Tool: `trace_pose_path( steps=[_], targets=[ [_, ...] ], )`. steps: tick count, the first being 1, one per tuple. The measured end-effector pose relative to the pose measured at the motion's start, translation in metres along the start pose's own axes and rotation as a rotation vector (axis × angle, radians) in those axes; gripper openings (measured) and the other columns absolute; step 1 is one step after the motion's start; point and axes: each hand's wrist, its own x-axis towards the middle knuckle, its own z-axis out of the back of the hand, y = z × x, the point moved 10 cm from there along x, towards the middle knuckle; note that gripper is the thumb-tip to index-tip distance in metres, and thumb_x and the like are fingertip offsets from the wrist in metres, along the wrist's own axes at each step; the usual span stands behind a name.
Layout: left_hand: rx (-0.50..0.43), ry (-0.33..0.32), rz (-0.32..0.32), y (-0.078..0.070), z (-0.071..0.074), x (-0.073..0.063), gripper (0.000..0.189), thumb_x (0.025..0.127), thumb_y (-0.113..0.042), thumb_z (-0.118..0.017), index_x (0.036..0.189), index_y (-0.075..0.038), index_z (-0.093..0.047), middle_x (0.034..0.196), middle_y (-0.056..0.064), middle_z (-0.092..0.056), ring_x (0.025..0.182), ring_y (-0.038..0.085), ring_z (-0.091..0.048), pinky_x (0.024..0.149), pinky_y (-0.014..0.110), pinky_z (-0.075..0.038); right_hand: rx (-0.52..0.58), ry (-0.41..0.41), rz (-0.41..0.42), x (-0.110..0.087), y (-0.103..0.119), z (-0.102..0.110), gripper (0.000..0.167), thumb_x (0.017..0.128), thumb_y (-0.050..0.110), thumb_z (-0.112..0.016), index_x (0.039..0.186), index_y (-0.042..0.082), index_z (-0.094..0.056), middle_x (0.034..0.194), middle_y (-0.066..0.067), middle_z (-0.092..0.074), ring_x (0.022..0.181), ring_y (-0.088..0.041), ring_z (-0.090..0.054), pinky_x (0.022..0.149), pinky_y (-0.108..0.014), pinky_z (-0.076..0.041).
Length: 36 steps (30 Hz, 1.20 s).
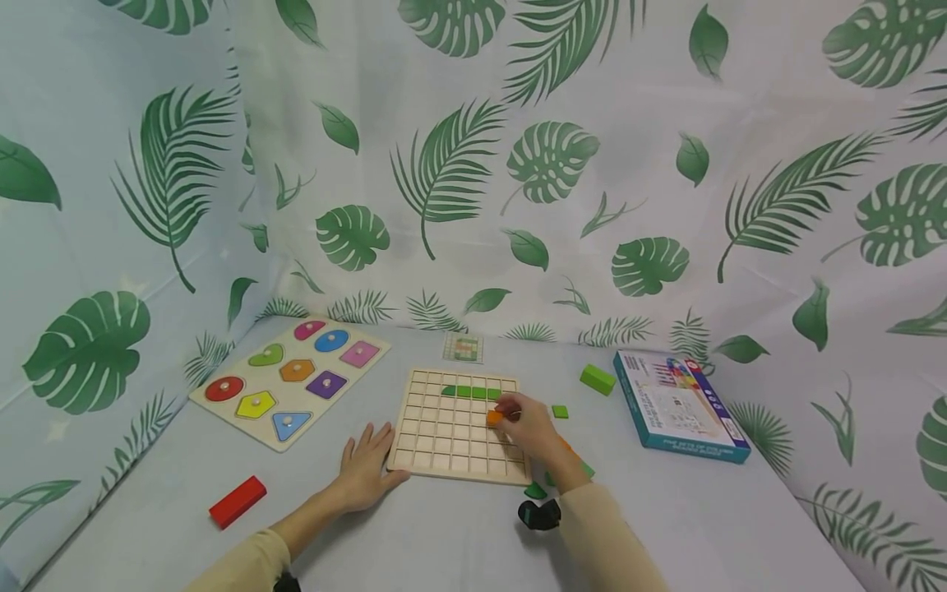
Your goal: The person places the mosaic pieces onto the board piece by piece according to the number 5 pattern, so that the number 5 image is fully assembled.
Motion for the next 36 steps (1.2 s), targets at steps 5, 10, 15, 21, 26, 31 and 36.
trace_pose_path(
  steps=[5,10,15,21,26,31,36],
  targets=[
    [-0.006,-0.004,0.001,0.003,-0.002,0.001,0.072,0.089,-0.031,-0.065,0.139,0.011,-0.035,0.146,0.028,-0.03,0.137,0.048,-0.014,0.105,0.066,-0.005,0.013,0.013,0.011,0.008,0.005,-0.01,0.031,0.08,-0.001,-0.071,0.11,0.0,-0.063,0.098,-0.006,-0.066,0.09,-0.02,-0.064,0.077,-0.029,-0.053],
    [-0.023,-0.007,-0.001,0.005,-0.004,0.002,0.072,0.089,-0.03,-0.065,0.14,0.011,-0.034,0.146,0.028,-0.03,0.137,0.048,-0.013,0.105,0.066,-0.004,0.032,0.021,0.026,0.014,0.011,-0.021,0.03,0.08,-0.003,-0.07,0.11,0.0,-0.063,0.097,-0.005,-0.066,0.089,-0.02,-0.063,0.078,-0.03,-0.053],
    [-0.022,-0.019,-0.016,0.003,-0.003,0.002,0.072,0.088,-0.029,-0.066,0.138,0.013,-0.035,0.145,0.03,-0.03,0.136,0.05,-0.014,0.104,0.066,-0.004,0.029,0.017,0.011,0.016,0.017,-0.029,0.031,0.079,-0.002,-0.071,0.109,0.002,-0.064,0.097,-0.003,-0.066,0.089,-0.017,-0.063,0.08,-0.031,-0.052],
    [-0.008,-0.006,-0.002,0.003,-0.004,0.003,0.073,0.088,-0.031,-0.065,0.138,0.012,-0.035,0.146,0.028,-0.031,0.136,0.048,-0.014,0.104,0.066,-0.004,0.016,0.006,0.046,0.02,0.027,-0.035,0.029,0.079,-0.002,-0.072,0.107,0.001,-0.065,0.095,-0.004,-0.067,0.087,-0.017,-0.064,0.079,-0.032,-0.053],
    [0.001,-0.003,0.006,0.005,-0.004,0.003,0.074,0.088,-0.033,-0.066,0.139,0.01,-0.036,0.146,0.027,-0.031,0.137,0.048,-0.015,0.105,0.066,-0.005,0.016,0.024,0.061,0.027,0.031,-0.045,0.028,0.079,-0.001,-0.072,0.107,0.002,-0.065,0.096,-0.003,-0.067,0.088,-0.017,-0.064,0.079,-0.03,-0.053],
    [-0.007,-0.005,0.0,0.005,-0.005,0.003,0.073,0.088,-0.033,-0.065,0.139,0.01,-0.035,0.146,0.027,-0.031,0.136,0.048,-0.015,0.105,0.066,-0.005,0.009,0.028,0.05,0.031,0.032,-0.052,0.028,0.08,0.0,-0.071,0.107,0.004,-0.065,0.096,-0.002,-0.067,0.087,-0.016,-0.063,0.078,-0.03,-0.053],
    [-0.012,-0.005,-0.004,0.006,-0.005,0.004,0.073,0.088,-0.032,-0.065,0.139,0.01,-0.035,0.146,0.028,-0.03,0.136,0.048,-0.014,0.104,0.066,-0.004,-0.012,0.017,0.042,0.034,0.034,-0.054,0.029,0.08,0.0,-0.071,0.108,0.003,-0.064,0.097,-0.004,-0.066,0.086,-0.016,-0.063,0.076,-0.03,-0.053]
  ],
)
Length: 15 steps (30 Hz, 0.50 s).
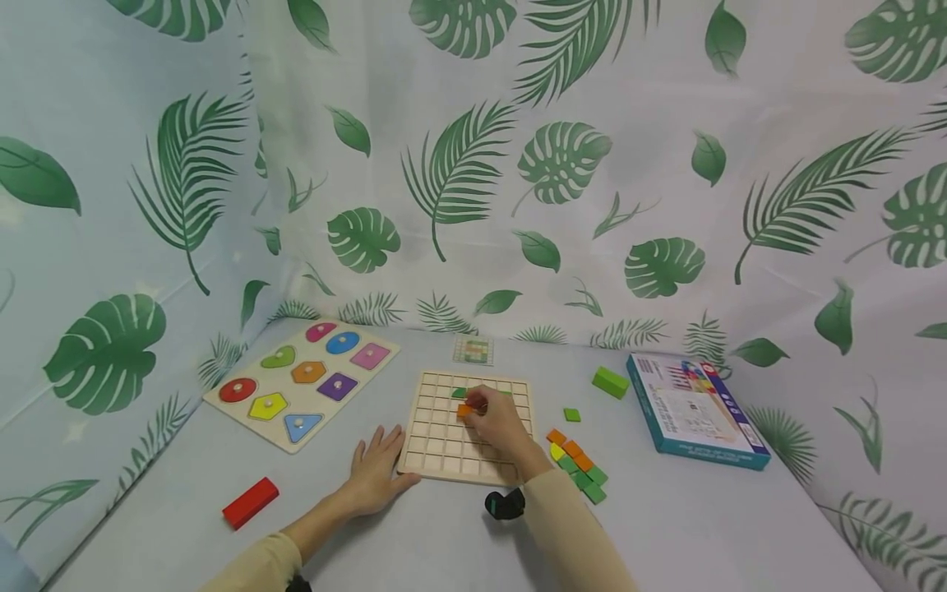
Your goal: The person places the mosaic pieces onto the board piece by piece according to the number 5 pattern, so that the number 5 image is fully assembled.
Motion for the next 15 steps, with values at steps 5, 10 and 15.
trace_pose_path(
  steps=[5,10,15],
  targets=[
    [0.007,0.008,0.005,0.0,-0.001,0.0,0.073,0.088,-0.033,-0.065,0.139,0.009,-0.036,0.146,0.027,-0.03,0.137,0.048,-0.014,0.105,0.066,-0.005,-0.014,-0.016,0.017,0.006,0.003,-0.001,0.027,0.08,-0.001,-0.069,0.107,0.0,-0.064,0.097,-0.006,-0.066,0.085,-0.018,-0.062,0.074,-0.031,-0.053],
    [0.004,0.011,0.005,-0.001,0.0,0.0,0.072,0.088,-0.032,-0.065,0.139,0.01,-0.036,0.146,0.027,-0.031,0.137,0.048,-0.014,0.105,0.066,-0.005,-0.016,-0.02,0.017,0.011,0.004,-0.005,0.026,0.081,-0.003,-0.068,0.106,0.0,-0.064,0.095,-0.005,-0.065,0.084,-0.016,-0.06,0.073,-0.03,-0.052],
    [0.012,0.012,0.003,-0.001,0.001,-0.001,0.073,0.088,-0.034,-0.065,0.138,0.011,-0.036,0.146,0.026,-0.031,0.137,0.047,-0.014,0.105,0.065,-0.005,-0.024,-0.035,0.023,0.014,0.004,-0.009,0.025,0.081,-0.003,-0.068,0.105,0.001,-0.064,0.095,-0.005,-0.065,0.085,-0.018,-0.063,0.074,-0.028,-0.053]
  ],
)
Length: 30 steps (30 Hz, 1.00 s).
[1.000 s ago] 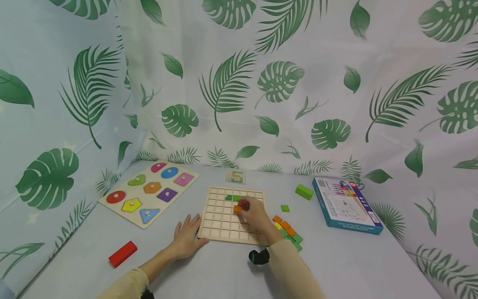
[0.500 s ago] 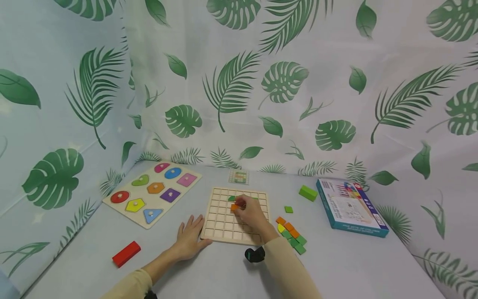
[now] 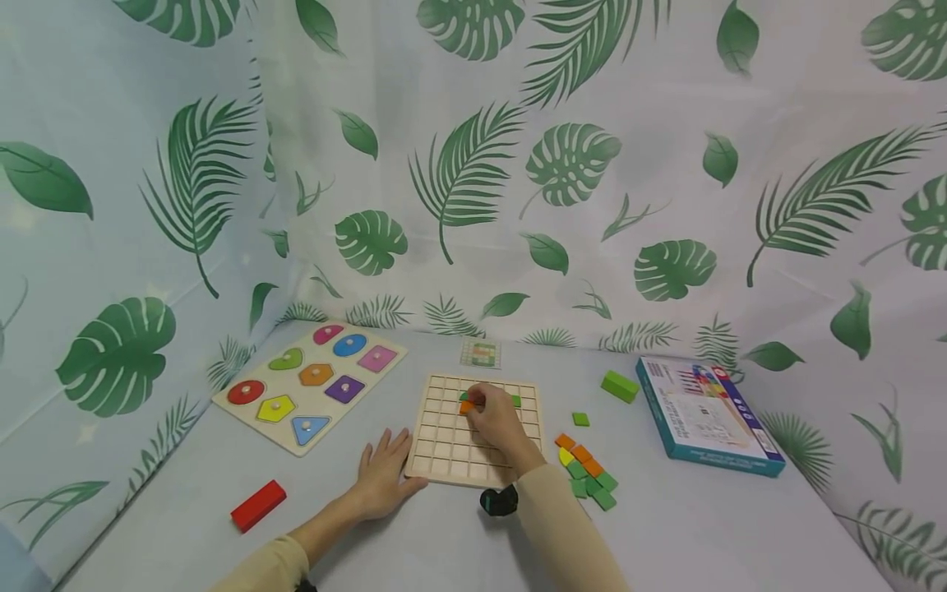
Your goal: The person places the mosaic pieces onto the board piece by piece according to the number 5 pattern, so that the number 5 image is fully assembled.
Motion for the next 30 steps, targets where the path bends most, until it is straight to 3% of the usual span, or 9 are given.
trace_pose_path(
  steps=[13,30],
  targets=[
    [0.023,0.008,0.006,0.003,-0.002,0.002,0.075,0.089,-0.036,-0.064,0.139,0.011,-0.035,0.147,0.025,-0.03,0.137,0.046,-0.014,0.106,0.064,-0.006,-0.042,-0.019,0.015,0.003,0.0,-0.005,0.025,0.079,-0.003,-0.071,0.102,0.001,-0.066,0.095,-0.007,-0.065,0.092,-0.024,-0.059,0.079,-0.034,-0.051],
    [0.029,0.014,0.013,0.001,-0.002,0.002,0.074,0.09,-0.035,-0.063,0.14,0.01,-0.033,0.148,0.025,-0.029,0.137,0.046,-0.014,0.106,0.064,-0.006,-0.11,-0.082,0.003,0.002,0.001,0.005,0.027,0.076,-0.001,-0.07,0.103,-0.003,-0.064,0.092,-0.012,-0.061,0.086,-0.026,-0.055,0.073,-0.038,-0.05]
  ],
)
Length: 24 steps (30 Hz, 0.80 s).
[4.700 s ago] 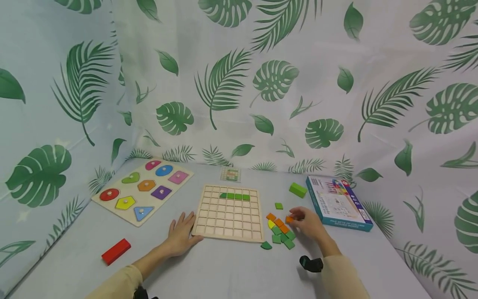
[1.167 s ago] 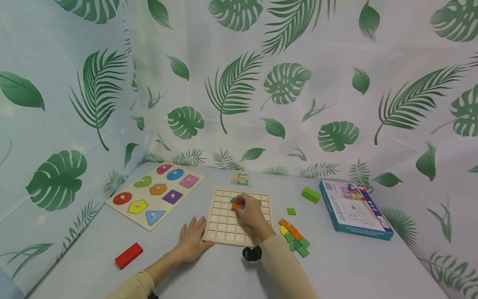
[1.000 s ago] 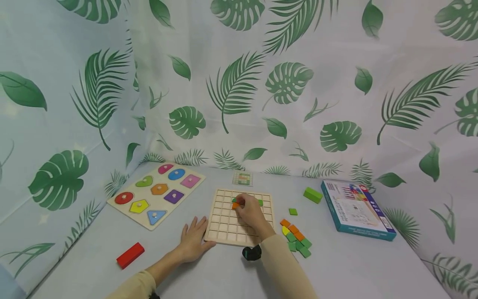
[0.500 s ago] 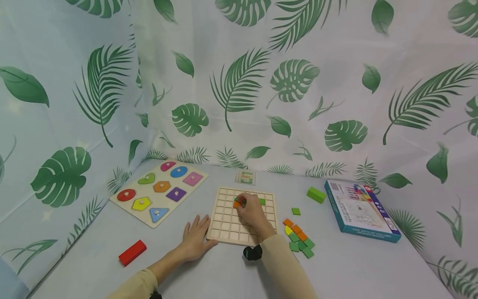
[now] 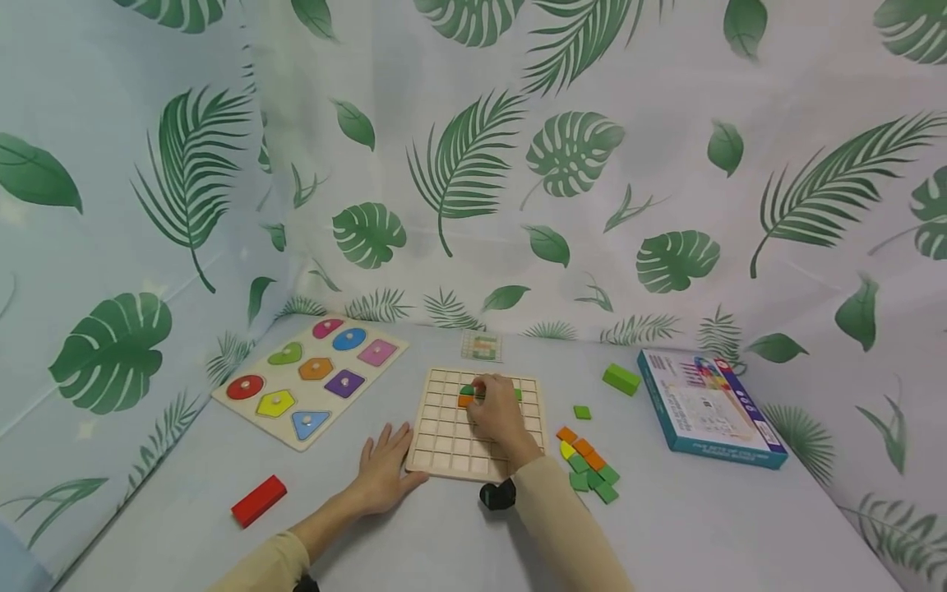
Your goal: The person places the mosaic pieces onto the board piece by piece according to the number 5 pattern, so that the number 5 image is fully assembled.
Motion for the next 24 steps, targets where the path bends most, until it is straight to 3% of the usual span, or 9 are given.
trace_pose_path(
  steps=[6,11,19,24],
  targets=[
    [-0.01,-0.014,-0.011,-0.002,0.002,-0.001,0.074,0.089,-0.033,-0.064,0.14,0.011,-0.033,0.147,0.027,-0.03,0.137,0.047,-0.015,0.105,0.066,-0.006,-0.113,-0.008,-0.082,0.002,-0.005,0.002,0.029,0.075,0.011,-0.073,0.101,0.003,-0.064,0.087,-0.007,-0.054,0.082,-0.024,-0.046,0.071,-0.039,-0.041],
    [-0.024,-0.018,-0.02,-0.001,-0.002,-0.002,0.074,0.089,-0.033,-0.064,0.14,0.01,-0.033,0.146,0.027,-0.03,0.136,0.048,-0.014,0.104,0.067,-0.006,-0.151,-0.006,-0.091,0.0,-0.006,0.0,0.032,0.073,0.012,-0.073,0.103,0.004,-0.063,0.087,-0.006,-0.052,0.08,-0.023,-0.046,0.071,-0.041,-0.04],
    [-0.028,-0.026,-0.008,-0.001,-0.001,-0.001,0.073,0.089,-0.033,-0.064,0.14,0.009,-0.034,0.147,0.027,-0.029,0.137,0.047,-0.013,0.105,0.066,-0.004,-0.021,-0.017,0.072,-0.009,0.006,0.009,0.03,0.076,0.002,-0.069,0.104,-0.004,-0.061,0.092,-0.013,-0.06,0.084,-0.026,-0.056,0.073,-0.039,-0.049],
    [-0.029,-0.028,-0.008,-0.002,0.0,-0.002,0.072,0.089,-0.032,-0.064,0.141,0.008,-0.034,0.147,0.027,-0.029,0.137,0.047,-0.013,0.105,0.066,-0.005,0.093,0.027,0.014,-0.021,-0.009,0.02,0.03,0.081,-0.002,-0.068,0.109,-0.006,-0.06,0.102,-0.017,-0.062,0.095,-0.029,-0.06,0.08,-0.04,-0.052]
  ],
)
